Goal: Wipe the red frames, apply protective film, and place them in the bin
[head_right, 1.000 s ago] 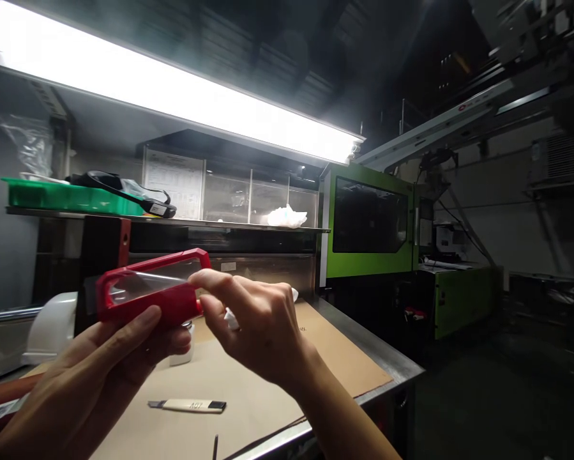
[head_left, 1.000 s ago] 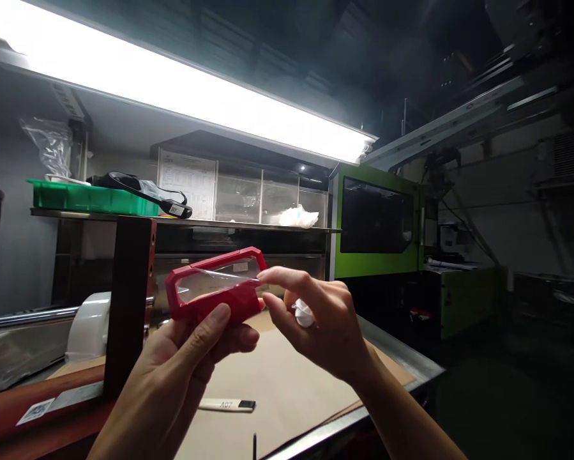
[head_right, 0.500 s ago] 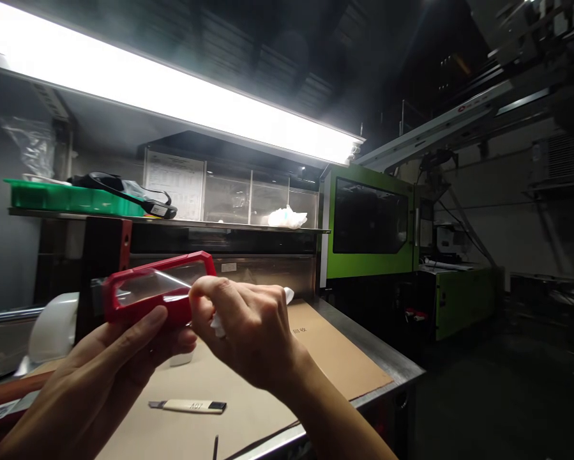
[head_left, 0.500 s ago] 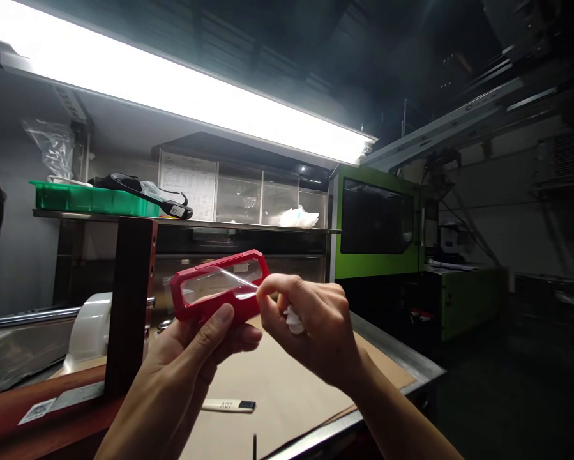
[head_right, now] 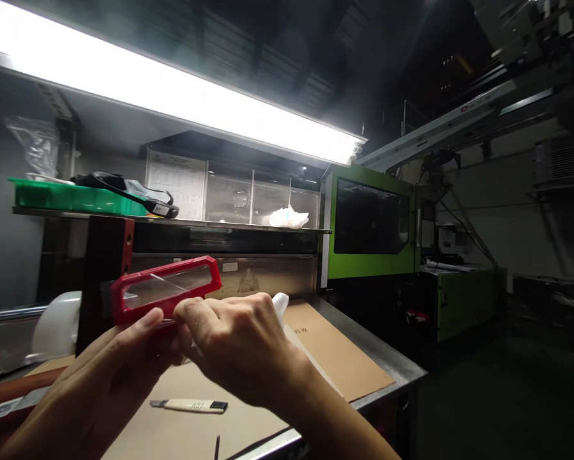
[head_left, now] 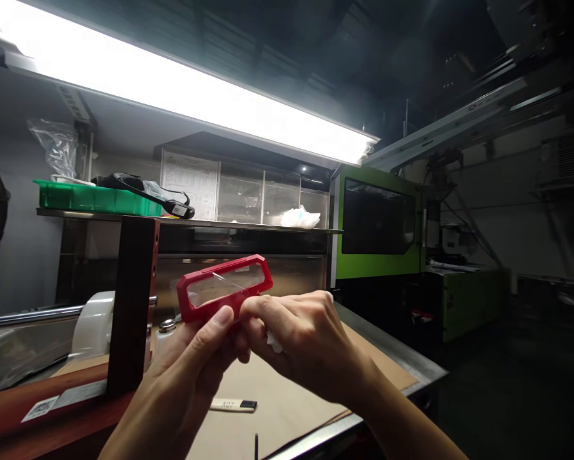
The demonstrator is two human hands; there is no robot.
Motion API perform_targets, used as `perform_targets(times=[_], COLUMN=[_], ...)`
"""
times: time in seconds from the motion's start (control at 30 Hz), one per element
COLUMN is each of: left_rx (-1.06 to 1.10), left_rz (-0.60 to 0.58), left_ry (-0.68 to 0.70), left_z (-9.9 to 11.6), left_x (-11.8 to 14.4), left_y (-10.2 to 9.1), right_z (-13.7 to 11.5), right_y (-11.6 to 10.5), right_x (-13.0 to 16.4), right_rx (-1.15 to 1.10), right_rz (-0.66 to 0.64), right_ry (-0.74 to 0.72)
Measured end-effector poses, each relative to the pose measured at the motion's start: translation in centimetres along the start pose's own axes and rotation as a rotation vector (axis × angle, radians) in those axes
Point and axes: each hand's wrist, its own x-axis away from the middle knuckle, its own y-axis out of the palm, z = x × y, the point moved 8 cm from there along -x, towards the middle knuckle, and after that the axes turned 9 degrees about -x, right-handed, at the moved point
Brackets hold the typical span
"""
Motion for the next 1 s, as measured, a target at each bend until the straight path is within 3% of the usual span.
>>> perform_targets(times=[0.13, 0.23, 0.33, 0.4, 0.5, 0.6, 1.0], left_rx=[-0.034, -0.052, -0.083, -0.073, -0.036, -0.086, -0.080], left_rz=[-0.027, -0.009, -0.015, -0.011, 0.000, -0.026, -0.042], left_ry=[-0.017, 0.006, 0.007, -0.010, -0.026, -0.045, -0.043], left_z=[-0.4, -0.6, -0.5, -0.5, -0.4, -0.4, 0.1], left_x=[-0.3, -0.7, -0.7, -0.6, -0.5, -0.5, 0.0], left_y=[-0.5, -1.3, -1.6, -1.7, -1.8, -1.5, -1.0], right_z=[-0.3, 0.3, 3.2, 5.5, 7.1, 7.2, 6.1], right_y=[-0.2, -1.6, -3.0, -2.4, -0.2, 1.2, 2.3], right_x=[-0.1, -0.2, 0.3, 0.5, 0.2, -0.3, -1.2], right_rx=[-0.068, -0.260, -0.507, -0.709, -1.053, -1.298, -1.738], right_rz=[0.002, 0.140, 0.374, 0.420, 0.316, 0.227, 0.151], right_ry=[-0.001, 0.046, 0.260, 0.431, 0.554, 0.554, 0.474])
